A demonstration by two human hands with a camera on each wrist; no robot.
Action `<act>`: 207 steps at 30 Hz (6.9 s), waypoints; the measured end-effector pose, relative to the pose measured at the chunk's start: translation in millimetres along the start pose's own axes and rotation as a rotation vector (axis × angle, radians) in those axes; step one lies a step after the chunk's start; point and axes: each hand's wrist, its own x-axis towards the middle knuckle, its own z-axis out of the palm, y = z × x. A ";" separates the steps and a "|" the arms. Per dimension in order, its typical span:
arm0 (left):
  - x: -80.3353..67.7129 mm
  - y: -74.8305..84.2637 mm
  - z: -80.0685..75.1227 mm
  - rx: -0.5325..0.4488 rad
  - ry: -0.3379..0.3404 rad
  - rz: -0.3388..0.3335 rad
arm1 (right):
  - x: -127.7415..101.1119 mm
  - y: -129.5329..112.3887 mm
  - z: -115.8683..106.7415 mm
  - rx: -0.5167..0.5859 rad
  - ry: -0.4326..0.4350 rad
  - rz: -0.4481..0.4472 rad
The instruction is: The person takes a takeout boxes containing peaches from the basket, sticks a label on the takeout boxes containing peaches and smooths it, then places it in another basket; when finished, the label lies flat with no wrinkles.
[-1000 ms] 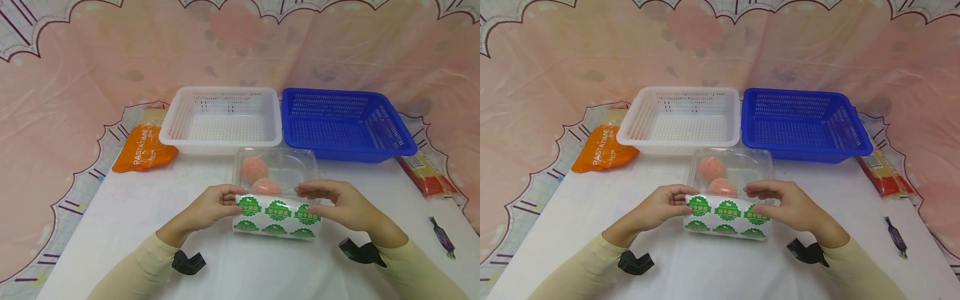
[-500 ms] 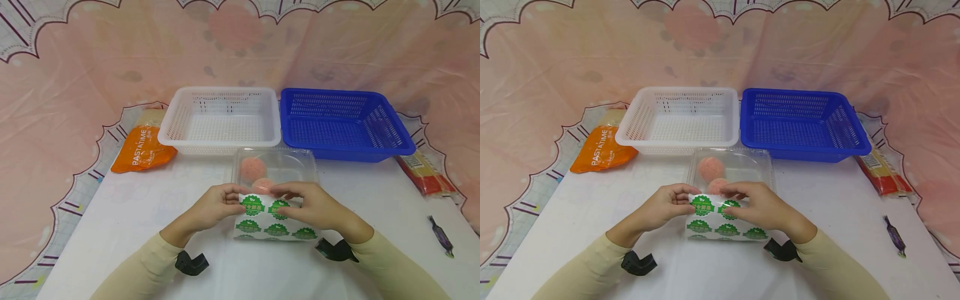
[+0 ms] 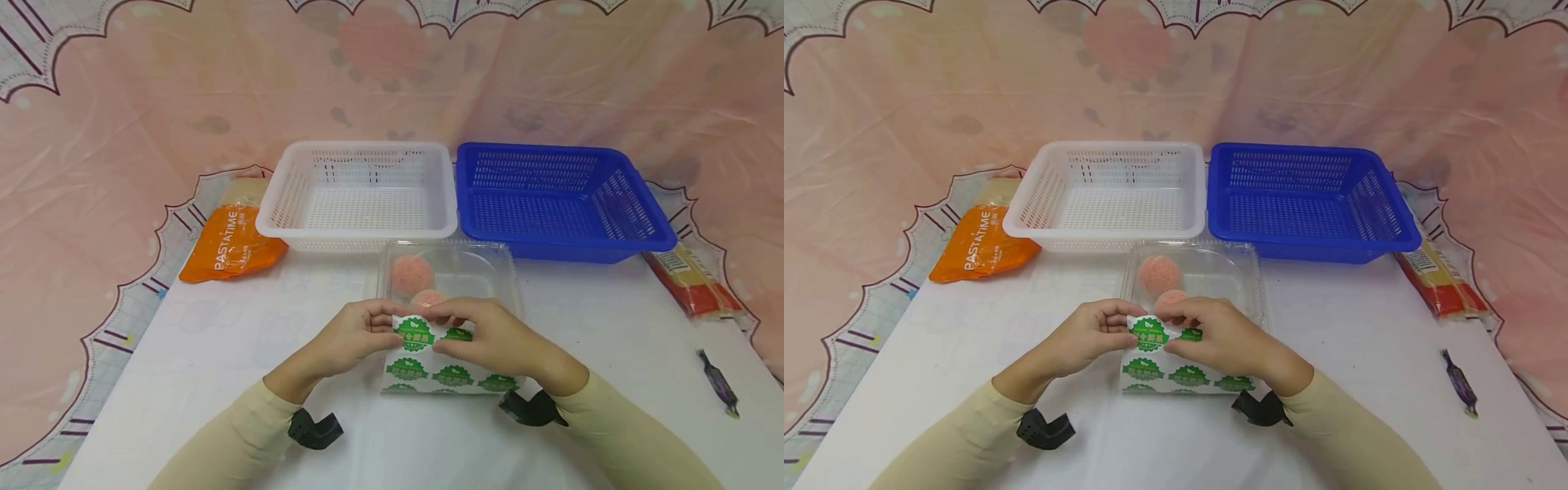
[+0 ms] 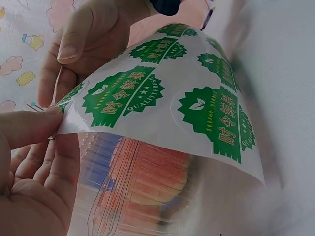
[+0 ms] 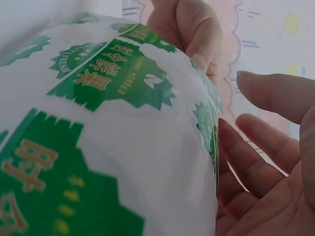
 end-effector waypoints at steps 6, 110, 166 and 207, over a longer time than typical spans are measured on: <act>0.5 0.0 0.4 -0.013 -0.005 -0.002 | 0.9 1.0 2.7 0.018 0.021 -0.033; -6.8 -4.1 -3.6 0.095 -0.060 0.035 | 1.5 0.1 -18.1 0.105 0.272 0.004; -41.1 -0.2 -67.3 0.223 0.139 -0.073 | 20.7 48.9 -42.3 0.021 0.175 0.350; -74.6 4.2 -123.8 0.301 0.278 -0.080 | 30.9 52.3 -35.9 -0.125 0.162 0.345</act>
